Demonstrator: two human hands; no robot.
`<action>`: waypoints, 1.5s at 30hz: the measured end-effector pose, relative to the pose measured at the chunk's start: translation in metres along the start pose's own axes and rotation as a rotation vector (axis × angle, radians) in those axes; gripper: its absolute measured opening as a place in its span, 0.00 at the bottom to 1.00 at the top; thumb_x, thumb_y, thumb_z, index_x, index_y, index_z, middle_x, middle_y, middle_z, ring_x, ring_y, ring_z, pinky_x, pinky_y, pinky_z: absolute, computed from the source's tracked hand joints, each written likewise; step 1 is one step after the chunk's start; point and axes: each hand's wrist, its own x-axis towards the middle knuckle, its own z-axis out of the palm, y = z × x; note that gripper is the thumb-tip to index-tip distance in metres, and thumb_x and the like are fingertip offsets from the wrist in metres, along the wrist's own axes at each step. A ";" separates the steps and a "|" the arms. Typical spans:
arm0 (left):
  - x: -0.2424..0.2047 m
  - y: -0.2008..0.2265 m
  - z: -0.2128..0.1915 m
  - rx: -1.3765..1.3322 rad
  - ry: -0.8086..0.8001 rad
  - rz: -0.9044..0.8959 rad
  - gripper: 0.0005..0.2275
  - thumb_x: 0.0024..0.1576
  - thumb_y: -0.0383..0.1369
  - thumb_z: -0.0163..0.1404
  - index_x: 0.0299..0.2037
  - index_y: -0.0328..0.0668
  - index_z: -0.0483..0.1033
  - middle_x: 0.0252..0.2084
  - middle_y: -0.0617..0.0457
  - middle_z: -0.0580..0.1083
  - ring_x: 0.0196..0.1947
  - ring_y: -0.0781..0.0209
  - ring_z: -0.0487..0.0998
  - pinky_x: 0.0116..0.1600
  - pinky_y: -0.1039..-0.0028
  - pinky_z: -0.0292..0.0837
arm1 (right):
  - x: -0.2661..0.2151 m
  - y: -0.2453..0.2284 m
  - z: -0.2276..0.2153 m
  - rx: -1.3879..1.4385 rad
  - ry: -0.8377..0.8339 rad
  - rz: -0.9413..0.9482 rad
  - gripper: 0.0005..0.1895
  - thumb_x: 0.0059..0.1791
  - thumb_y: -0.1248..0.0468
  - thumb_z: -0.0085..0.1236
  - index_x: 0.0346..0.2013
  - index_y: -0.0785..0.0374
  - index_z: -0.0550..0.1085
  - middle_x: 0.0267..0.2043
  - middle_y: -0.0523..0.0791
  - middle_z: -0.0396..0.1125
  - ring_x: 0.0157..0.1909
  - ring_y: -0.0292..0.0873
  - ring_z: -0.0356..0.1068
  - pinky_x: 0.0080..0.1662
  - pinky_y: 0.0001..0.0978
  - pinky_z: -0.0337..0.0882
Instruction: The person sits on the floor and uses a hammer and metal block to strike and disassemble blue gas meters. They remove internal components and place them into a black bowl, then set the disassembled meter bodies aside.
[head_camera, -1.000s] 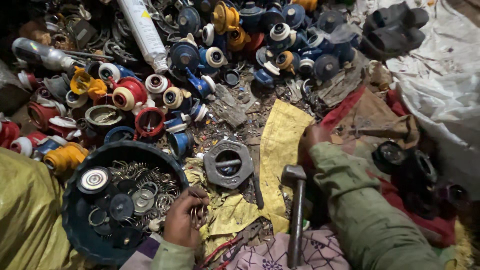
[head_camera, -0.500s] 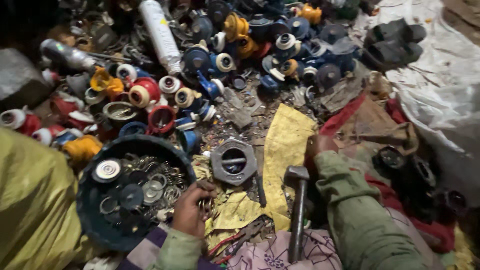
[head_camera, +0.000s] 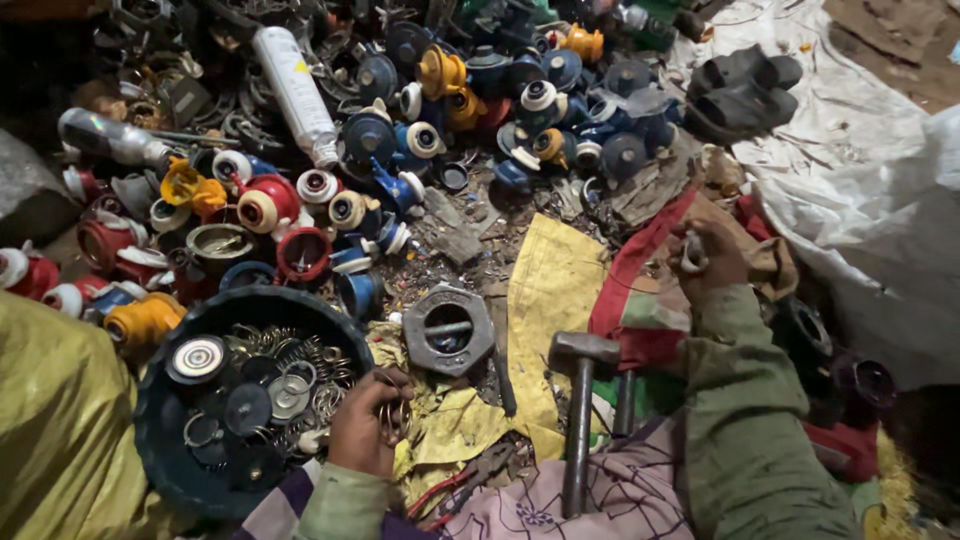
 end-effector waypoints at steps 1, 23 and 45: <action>-0.001 -0.002 0.001 0.008 -0.005 0.022 0.07 0.54 0.25 0.44 0.37 0.37 0.76 0.30 0.53 0.74 0.20 0.70 0.66 0.19 0.81 0.56 | -0.002 -0.001 -0.007 -0.012 0.004 0.000 0.09 0.54 0.58 0.56 0.41 0.59 0.75 0.35 0.44 0.71 0.28 0.40 0.67 0.31 0.30 0.67; 0.013 0.009 0.004 0.028 0.015 0.004 0.07 0.54 0.26 0.44 0.37 0.40 0.77 0.29 0.55 0.74 0.20 0.70 0.63 0.21 0.81 0.54 | 0.061 0.109 0.045 -0.709 0.145 0.203 0.15 0.49 0.54 0.68 0.37 0.64 0.79 0.29 0.46 0.64 0.28 0.46 0.59 0.30 0.40 0.59; 0.027 -0.063 -0.092 -0.164 0.091 0.087 0.10 0.55 0.33 0.44 0.40 0.41 0.76 0.35 0.51 0.77 0.34 0.57 0.77 0.31 0.67 0.66 | -0.246 -0.028 -0.019 0.453 0.115 0.221 0.15 0.52 0.56 0.50 0.45 0.64 0.74 0.37 0.48 0.75 0.40 0.48 0.76 0.42 0.40 0.79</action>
